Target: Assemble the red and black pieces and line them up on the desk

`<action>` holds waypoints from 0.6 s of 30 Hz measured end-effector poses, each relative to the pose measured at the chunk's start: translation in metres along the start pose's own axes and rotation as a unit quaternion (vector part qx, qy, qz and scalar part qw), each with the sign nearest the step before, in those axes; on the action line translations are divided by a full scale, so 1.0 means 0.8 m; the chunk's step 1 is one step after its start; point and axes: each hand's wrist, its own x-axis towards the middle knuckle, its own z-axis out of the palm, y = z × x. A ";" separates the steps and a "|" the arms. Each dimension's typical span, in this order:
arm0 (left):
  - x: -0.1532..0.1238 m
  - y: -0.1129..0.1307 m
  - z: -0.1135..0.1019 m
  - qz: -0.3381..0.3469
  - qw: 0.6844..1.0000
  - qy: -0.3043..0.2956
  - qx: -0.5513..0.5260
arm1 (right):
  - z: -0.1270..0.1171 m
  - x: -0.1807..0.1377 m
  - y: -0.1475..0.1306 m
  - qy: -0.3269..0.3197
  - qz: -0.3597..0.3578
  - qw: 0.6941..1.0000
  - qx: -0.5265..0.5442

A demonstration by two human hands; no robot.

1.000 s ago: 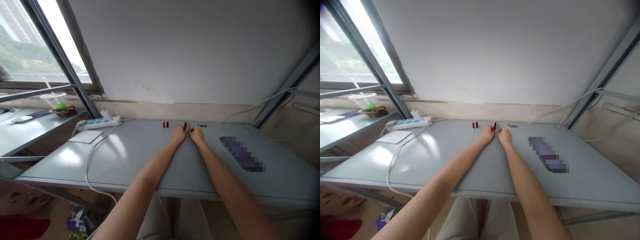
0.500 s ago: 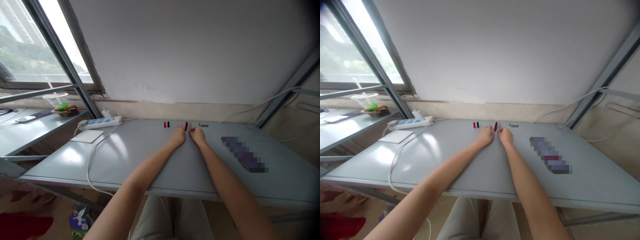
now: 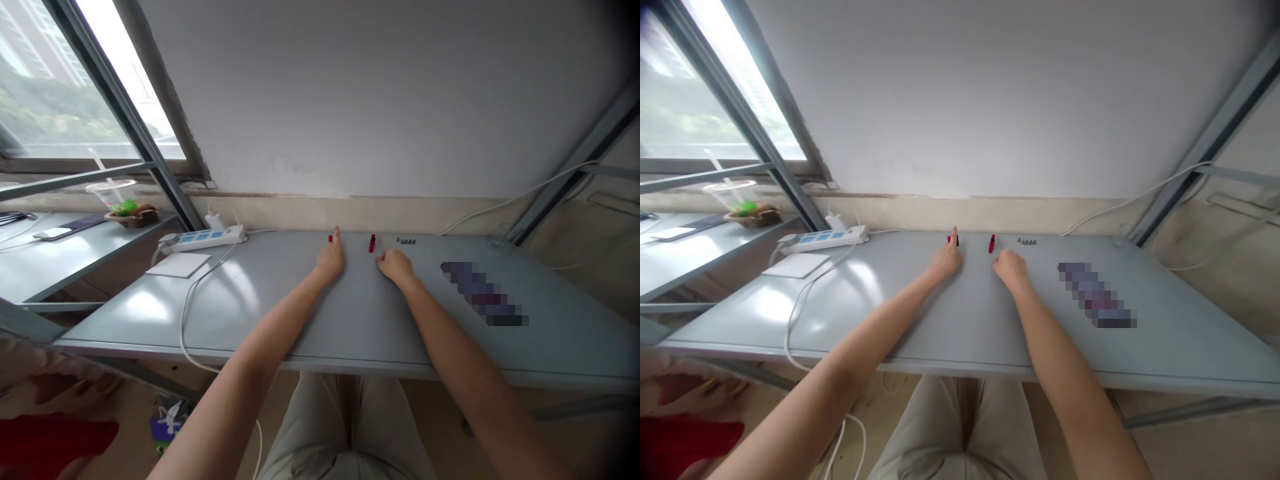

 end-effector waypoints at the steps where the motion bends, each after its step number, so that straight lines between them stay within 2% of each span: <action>1: 0.001 -0.001 0.001 0.000 1.000 -0.002 0.006 | -0.001 -0.002 -0.003 -0.008 -0.010 1.000 0.010; 3: 0.004 -0.003 0.004 0.004 1.000 0.004 0.015 | -0.001 -0.003 -0.008 -0.021 -0.026 0.999 0.028; 6: 0.008 -0.005 0.007 0.023 0.999 0.046 0.016 | 0.000 -0.003 -0.010 -0.022 -0.037 0.998 0.042; 10: 0.010 -0.007 0.007 0.051 0.995 0.085 -0.028 | 0.005 -0.001 -0.007 -0.009 -0.037 0.997 0.061; 14: 0.008 0.000 0.006 0.066 0.975 0.102 -0.184 | 0.010 0.004 -0.010 0.032 -0.020 0.989 0.145; 16: 0.005 0.006 0.007 0.049 0.948 0.096 -0.299 | 0.013 0.007 -0.014 0.038 -0.003 0.977 0.209; 18: 0.000 0.012 0.009 0.027 0.914 0.068 -0.399 | 0.015 0.009 -0.018 0.017 -0.007 0.959 0.284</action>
